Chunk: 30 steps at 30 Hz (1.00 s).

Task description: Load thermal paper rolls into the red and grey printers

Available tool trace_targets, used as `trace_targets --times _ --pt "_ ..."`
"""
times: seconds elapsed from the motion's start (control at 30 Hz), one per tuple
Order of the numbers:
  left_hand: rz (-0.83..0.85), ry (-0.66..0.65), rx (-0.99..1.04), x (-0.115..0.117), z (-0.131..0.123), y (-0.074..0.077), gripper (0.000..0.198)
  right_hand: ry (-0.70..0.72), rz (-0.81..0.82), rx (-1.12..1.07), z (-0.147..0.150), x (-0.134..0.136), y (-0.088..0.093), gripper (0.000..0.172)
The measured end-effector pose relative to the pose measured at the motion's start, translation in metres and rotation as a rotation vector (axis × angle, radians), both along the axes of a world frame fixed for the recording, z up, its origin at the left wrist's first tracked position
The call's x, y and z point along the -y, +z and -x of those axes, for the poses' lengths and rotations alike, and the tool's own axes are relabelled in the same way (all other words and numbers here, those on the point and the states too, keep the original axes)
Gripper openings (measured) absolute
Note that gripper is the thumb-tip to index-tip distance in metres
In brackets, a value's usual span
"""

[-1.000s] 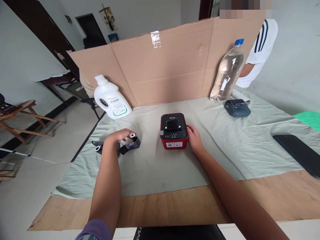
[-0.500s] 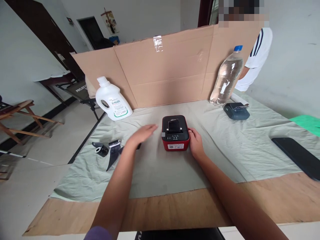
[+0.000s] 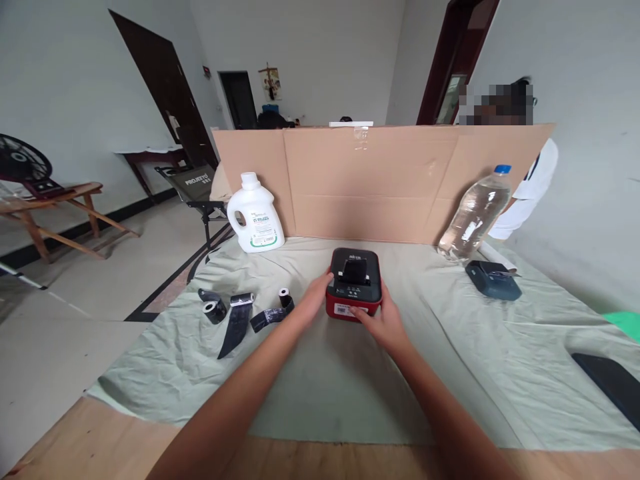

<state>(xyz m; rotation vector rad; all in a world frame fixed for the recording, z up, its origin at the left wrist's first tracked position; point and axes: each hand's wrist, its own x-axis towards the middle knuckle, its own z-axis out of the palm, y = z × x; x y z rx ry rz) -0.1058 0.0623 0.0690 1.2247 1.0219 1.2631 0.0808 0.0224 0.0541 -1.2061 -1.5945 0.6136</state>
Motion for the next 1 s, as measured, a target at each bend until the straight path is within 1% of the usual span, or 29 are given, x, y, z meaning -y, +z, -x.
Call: trace_targets --times 0.07,0.13,0.2,0.23,0.27,0.33,0.4,0.47,0.53,0.6,0.7,0.8,0.9,0.93,1.0 --pt "-0.02 0.04 0.088 -0.016 0.026 0.023 0.043 0.039 -0.061 -0.01 0.027 -0.022 0.022 0.087" --pt "0.017 0.09 0.156 -0.034 0.056 0.043 0.041 0.091 -0.111 -0.027 0.061 -0.049 0.041 0.087" --pt "0.075 0.191 0.175 -0.051 0.089 0.055 0.036 0.178 -0.161 -0.064 0.098 -0.078 0.051 0.083" --pt "0.085 0.258 0.191 -0.058 0.106 0.057 0.033 0.235 -0.18 -0.091 0.118 -0.092 0.052 0.082" --pt "0.091 0.317 0.211 -0.064 0.122 0.056 0.031 0.293 -0.187 -0.123 0.137 -0.104 0.049 0.082" --pt "0.122 0.425 0.241 -0.072 0.153 0.048 0.028 0.404 -0.159 -0.178 0.173 -0.125 0.036 0.085" --pt "0.176 0.496 0.24 -0.075 0.178 0.034 0.025 0.486 -0.101 -0.216 0.202 -0.139 0.018 0.087" --pt "0.22 0.527 0.223 -0.075 0.197 0.02 0.023 0.537 -0.047 -0.241 0.224 -0.147 0.002 0.087" --pt "0.242 0.535 0.208 -0.076 0.208 0.008 0.023 0.557 -0.017 -0.249 0.236 -0.151 -0.01 0.086" --pt "0.262 0.532 0.194 -0.078 0.214 0.0 0.023 0.555 -0.003 -0.231 0.242 -0.152 -0.017 0.083" --pt "0.288 0.501 0.175 -0.083 0.216 -0.006 0.025 0.523 0.015 -0.183 0.241 -0.156 -0.022 0.079" --pt "0.311 0.47 0.102 -0.087 0.216 -0.008 0.03 0.548 0.006 -0.186 0.239 -0.162 -0.024 0.072" --pt "0.303 0.458 -0.126 -0.09 0.215 -0.009 0.036 0.595 0.018 -0.169 0.237 -0.168 -0.024 0.072" --pt "0.283 0.461 -0.23 -0.09 0.214 -0.008 0.038 0.597 0.054 -0.148 0.235 -0.168 -0.025 0.074" --pt "0.176 0.492 -0.476 -0.087 0.209 -0.005 0.042 0.552 0.162 -0.098 0.224 -0.164 -0.028 0.075"
